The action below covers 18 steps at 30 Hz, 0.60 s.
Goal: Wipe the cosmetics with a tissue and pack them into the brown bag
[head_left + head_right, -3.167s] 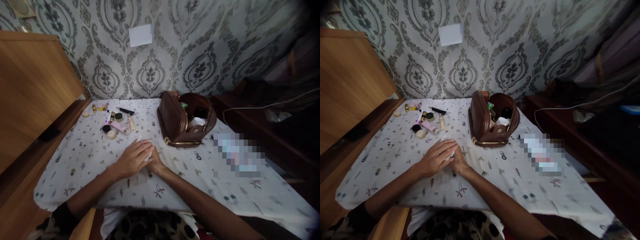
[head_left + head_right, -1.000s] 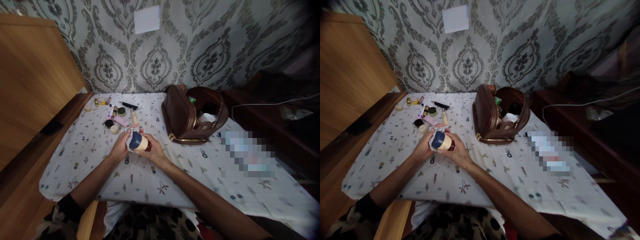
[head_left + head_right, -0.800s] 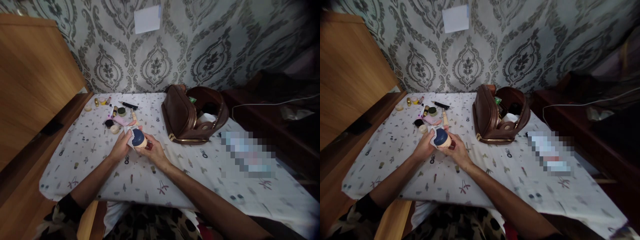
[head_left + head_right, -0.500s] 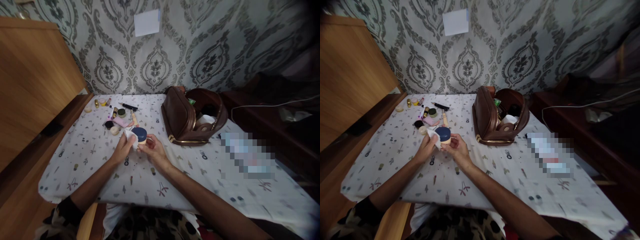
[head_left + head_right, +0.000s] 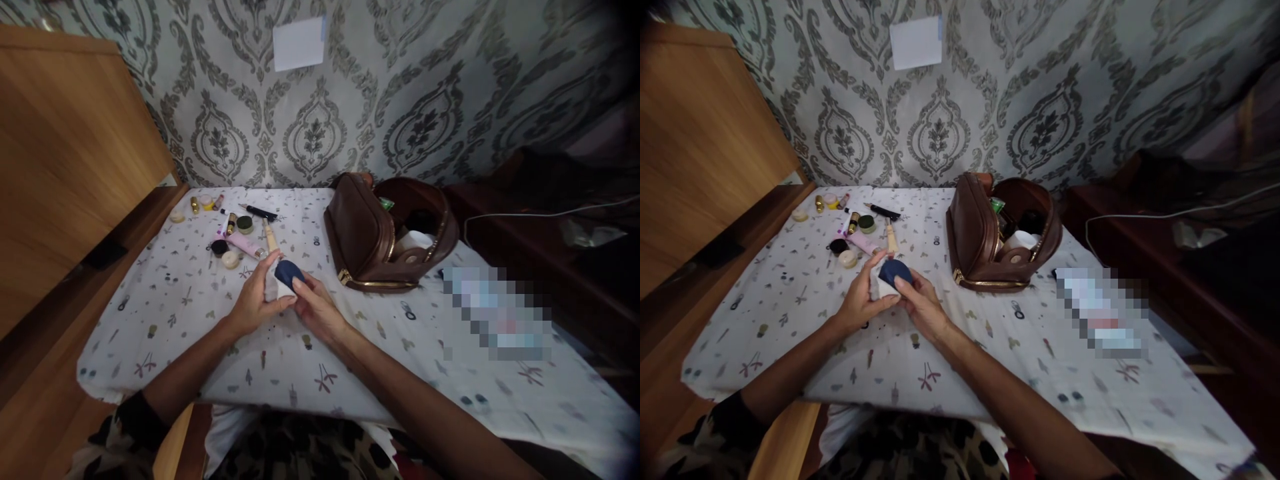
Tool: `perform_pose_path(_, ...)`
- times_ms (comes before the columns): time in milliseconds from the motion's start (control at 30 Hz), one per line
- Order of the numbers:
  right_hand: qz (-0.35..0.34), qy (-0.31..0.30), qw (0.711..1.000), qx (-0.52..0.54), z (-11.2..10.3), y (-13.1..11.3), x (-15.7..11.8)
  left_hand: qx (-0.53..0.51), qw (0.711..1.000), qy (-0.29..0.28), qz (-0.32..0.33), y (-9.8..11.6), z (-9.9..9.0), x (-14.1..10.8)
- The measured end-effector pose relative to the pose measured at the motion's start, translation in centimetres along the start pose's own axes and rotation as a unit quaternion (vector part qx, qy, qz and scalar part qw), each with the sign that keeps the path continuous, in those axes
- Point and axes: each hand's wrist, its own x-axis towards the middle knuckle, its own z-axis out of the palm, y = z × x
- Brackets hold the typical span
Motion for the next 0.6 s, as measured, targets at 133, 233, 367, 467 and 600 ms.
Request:
perform_pose_path(133, 0.010, -0.021, 1.000, 0.017, -0.3, 0.1, 0.1, -0.097, 0.994, -0.012, -0.052, 0.2, -0.5, 0.2)
perform_pose_path(233, 0.024, -0.046, 0.998, 0.024, -0.3, 0.3, 0.0, -0.162, 0.982, -0.002, -0.093, -0.1, -0.7, 0.4)
perform_pose_path(367, 0.034, -0.063, 0.997, 0.037, 0.0, 0.5, -0.2, -0.233, 0.959, 0.032, -0.158, -0.7, -0.7, 0.9)
perform_pose_path(467, 0.043, -0.086, 0.995, 0.031, 0.2, 0.4, -0.4, -0.280, 0.937, 0.095, -0.186, -1.0, -0.5, 1.2)
perform_pose_path(600, 0.048, -0.086, 0.994, 0.045, 0.4, 0.0, -0.3, -0.295, 0.917, 0.140, -0.229, -1.3, -0.2, 1.2)
